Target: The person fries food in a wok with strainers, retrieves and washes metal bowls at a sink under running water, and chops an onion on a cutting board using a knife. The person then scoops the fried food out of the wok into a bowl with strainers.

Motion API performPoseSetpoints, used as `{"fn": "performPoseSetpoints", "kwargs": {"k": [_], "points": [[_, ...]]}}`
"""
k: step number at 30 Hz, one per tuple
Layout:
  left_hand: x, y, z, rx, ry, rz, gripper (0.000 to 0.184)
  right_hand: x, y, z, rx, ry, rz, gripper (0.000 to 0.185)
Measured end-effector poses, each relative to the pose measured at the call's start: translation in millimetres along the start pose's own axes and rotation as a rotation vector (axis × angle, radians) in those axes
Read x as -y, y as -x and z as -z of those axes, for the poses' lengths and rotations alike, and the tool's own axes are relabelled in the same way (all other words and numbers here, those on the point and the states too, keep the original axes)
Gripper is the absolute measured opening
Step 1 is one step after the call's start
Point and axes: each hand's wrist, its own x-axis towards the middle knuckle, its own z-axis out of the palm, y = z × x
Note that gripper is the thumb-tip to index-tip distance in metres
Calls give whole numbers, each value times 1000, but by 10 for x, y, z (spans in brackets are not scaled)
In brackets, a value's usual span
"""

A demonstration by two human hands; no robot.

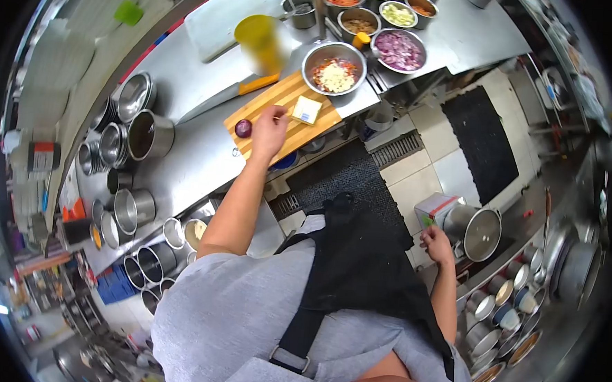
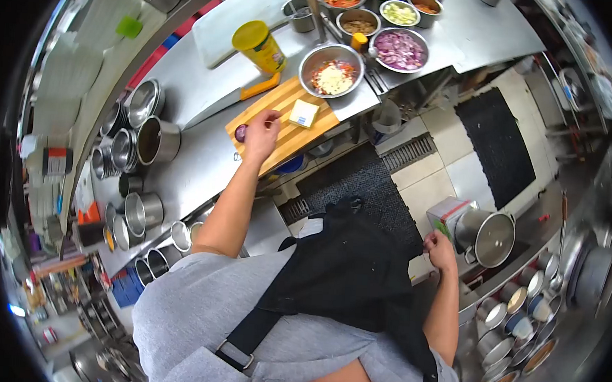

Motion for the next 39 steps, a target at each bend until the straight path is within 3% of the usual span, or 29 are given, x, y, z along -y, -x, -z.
{"fn": "performPoseSetpoints", "kwargs": {"k": [2, 4, 7, 10, 12, 13, 14, 16, 20, 24, 26, 30, 31, 33, 35, 37, 39], "points": [[258, 67, 246, -130, -170, 27, 28, 249, -407, 114, 18, 66, 54, 4], [396, 114, 405, -237, -333, 83, 35, 465, -864, 176, 125, 333, 254, 6], [540, 100, 367, -368, -417, 186, 46, 1148, -1381, 120, 337, 326, 368, 11], [797, 35, 213, -217, -460, 253, 50, 2209, -1665, -31, 580, 173, 566, 11], [691, 64, 84, -268, -389, 359, 57, 3019, -1752, -220, 626, 238, 793, 15], [583, 85, 20, -288, -327, 416, 60, 3344, -1830, -378, 578, 260, 985, 15], [547, 113, -40, -320, -329, 429, 64, 3704, -1803, -511, 513, 290, 993, 14], [475, 202, -107, -346, -298, 461, 74, 4307, -1965, -930, 381, 317, 1249, 14], [487, 331, -160, -473, -256, 338, 69, 5013, -2425, -1888, 246, 507, 1427, 14], [596, 425, -114, -492, -132, 255, 53, 5371, -2602, -2543, 163, 767, 1280, 24], [578, 410, -57, -476, -107, 254, 52, 5385, -2759, -2832, 134, 978, 1155, 40], [655, 426, 151, -430, -93, 162, 48, 5624, -2696, -3002, 166, 1110, 1183, 49], [665, 438, 178, -404, -105, 94, 46, 5728, -2527, -2901, 159, 1125, 1168, 49], [723, 426, 250, -393, -58, 73, 44, 5875, -2104, -2690, 289, 1120, 931, 48], [778, 465, 277, -364, -16, 62, 42, 5462, -2201, -2372, 282, 840, 1170, 52], [832, 480, 296, -359, -18, 27, 42, 5210, -1679, -1888, 335, 842, 744, 49], [866, 423, 309, -372, -21, -11, 43, 4758, -1346, -1607, 303, 835, 706, 26]]}}
